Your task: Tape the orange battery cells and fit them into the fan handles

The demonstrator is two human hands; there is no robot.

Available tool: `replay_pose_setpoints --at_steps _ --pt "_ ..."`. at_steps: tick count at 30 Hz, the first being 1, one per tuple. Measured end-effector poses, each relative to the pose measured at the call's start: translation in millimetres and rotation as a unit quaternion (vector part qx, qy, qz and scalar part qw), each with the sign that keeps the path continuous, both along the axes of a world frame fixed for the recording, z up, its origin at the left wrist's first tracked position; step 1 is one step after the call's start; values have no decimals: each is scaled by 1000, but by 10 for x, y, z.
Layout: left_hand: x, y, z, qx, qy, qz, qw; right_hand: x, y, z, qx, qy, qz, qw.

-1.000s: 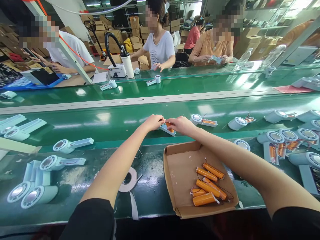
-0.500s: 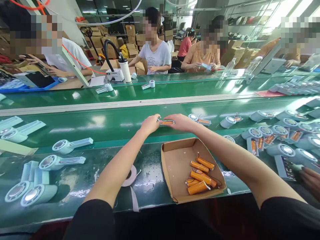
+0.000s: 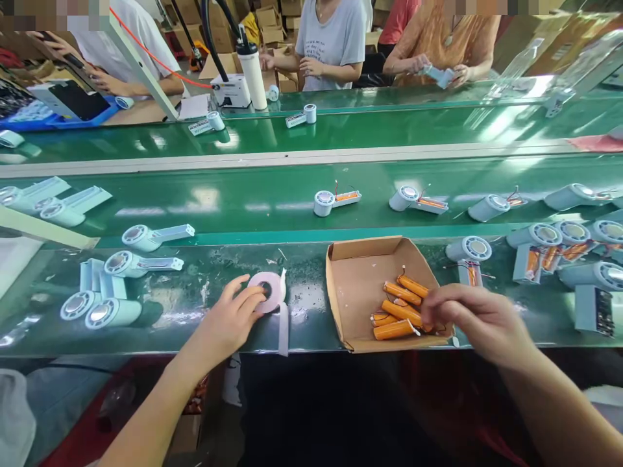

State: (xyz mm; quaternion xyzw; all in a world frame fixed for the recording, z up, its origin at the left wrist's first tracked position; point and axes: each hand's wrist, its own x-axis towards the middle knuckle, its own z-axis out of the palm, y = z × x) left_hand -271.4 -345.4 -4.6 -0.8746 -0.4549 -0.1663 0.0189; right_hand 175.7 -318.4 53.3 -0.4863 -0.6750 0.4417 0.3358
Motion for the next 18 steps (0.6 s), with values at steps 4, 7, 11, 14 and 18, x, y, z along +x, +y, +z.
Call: replay_pose_setpoints --at_steps 4,7,11,14,18 --pt "638 122 313 12 -64 -71 995 -673 -22 69 -53 8 161 985" --pt "849 149 456 48 -105 -128 985 -984 -59 59 -42 14 280 959" --pt "746 134 399 92 -122 -96 984 -980 -158 -18 20 -3 428 904" --pt "602 56 307 101 -122 -60 986 -715 -78 -58 81 -115 384 912" --pt "514 -41 231 102 -121 -31 987 -252 239 -132 184 -411 90 888"
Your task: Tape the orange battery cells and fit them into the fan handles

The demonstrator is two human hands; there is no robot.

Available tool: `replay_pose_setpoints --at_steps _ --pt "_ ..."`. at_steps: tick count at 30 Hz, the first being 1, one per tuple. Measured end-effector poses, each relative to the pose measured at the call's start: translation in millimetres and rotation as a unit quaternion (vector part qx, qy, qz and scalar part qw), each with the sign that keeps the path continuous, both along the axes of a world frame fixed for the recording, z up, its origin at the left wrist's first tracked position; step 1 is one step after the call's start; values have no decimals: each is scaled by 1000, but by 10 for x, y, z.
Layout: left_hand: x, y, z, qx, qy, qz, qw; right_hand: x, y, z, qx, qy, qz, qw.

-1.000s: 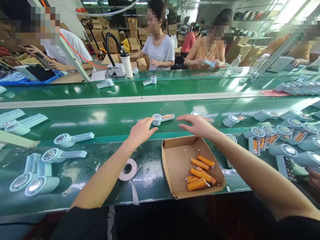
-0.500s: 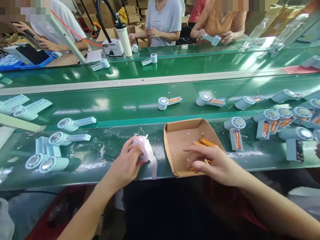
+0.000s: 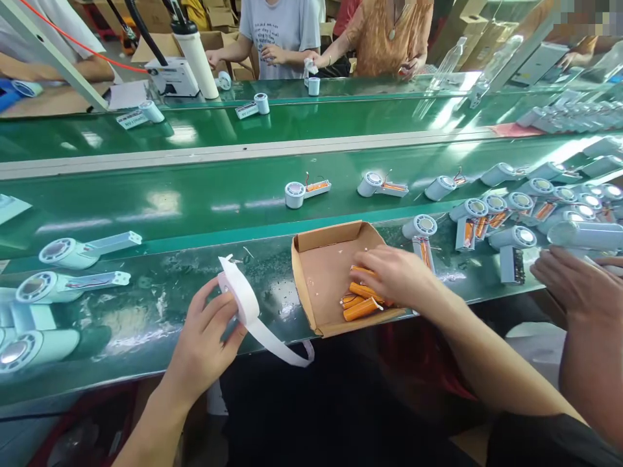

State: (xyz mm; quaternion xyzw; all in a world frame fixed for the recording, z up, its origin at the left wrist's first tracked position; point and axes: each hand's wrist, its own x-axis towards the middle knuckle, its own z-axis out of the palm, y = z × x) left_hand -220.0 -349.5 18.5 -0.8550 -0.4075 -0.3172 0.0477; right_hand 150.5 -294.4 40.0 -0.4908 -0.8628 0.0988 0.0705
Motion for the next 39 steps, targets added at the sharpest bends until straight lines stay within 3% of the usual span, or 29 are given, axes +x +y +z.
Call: replay_pose_setpoints --at_steps 2,5,11,15,17,20,24,26,28,32,35,37,39 --pt "11 -11 -27 -3 1 1 1000 159 121 -61 41 -117 -53 991" --pt "89 8 -57 -11 -2 -12 1000 256 184 -151 26 -171 -34 984" --pt "334 72 -23 -28 -17 -54 998 282 168 -270 9 -72 -15 997" --pt "440 113 43 -32 -22 -82 996 322 162 -264 -17 56 -77 995" --pt "476 130 74 -34 -17 -92 995 304 160 -243 -27 201 -140 969" --pt "530 155 107 -35 -4 -102 994 173 155 -241 -59 380 -191 903" --pt "581 185 129 -12 12 -112 994 -121 101 -264 -126 480 -195 846" --pt "580 184 136 -5 36 -122 992 -242 23 -221 -133 532 -205 811" --pt "562 168 146 -3 62 -124 990 -340 -91 -140 -113 560 -210 793" --pt "528 136 190 12 99 -103 990 -564 -358 -22 -70 505 -189 839" --pt "505 148 259 17 140 -97 985 -735 -505 -69 -70 472 -152 865" --pt "480 166 326 11 156 -91 984 -782 -546 -120 -95 481 -141 860" --pt "457 176 401 -3 151 -83 985 -768 -535 -146 -165 511 -124 835"
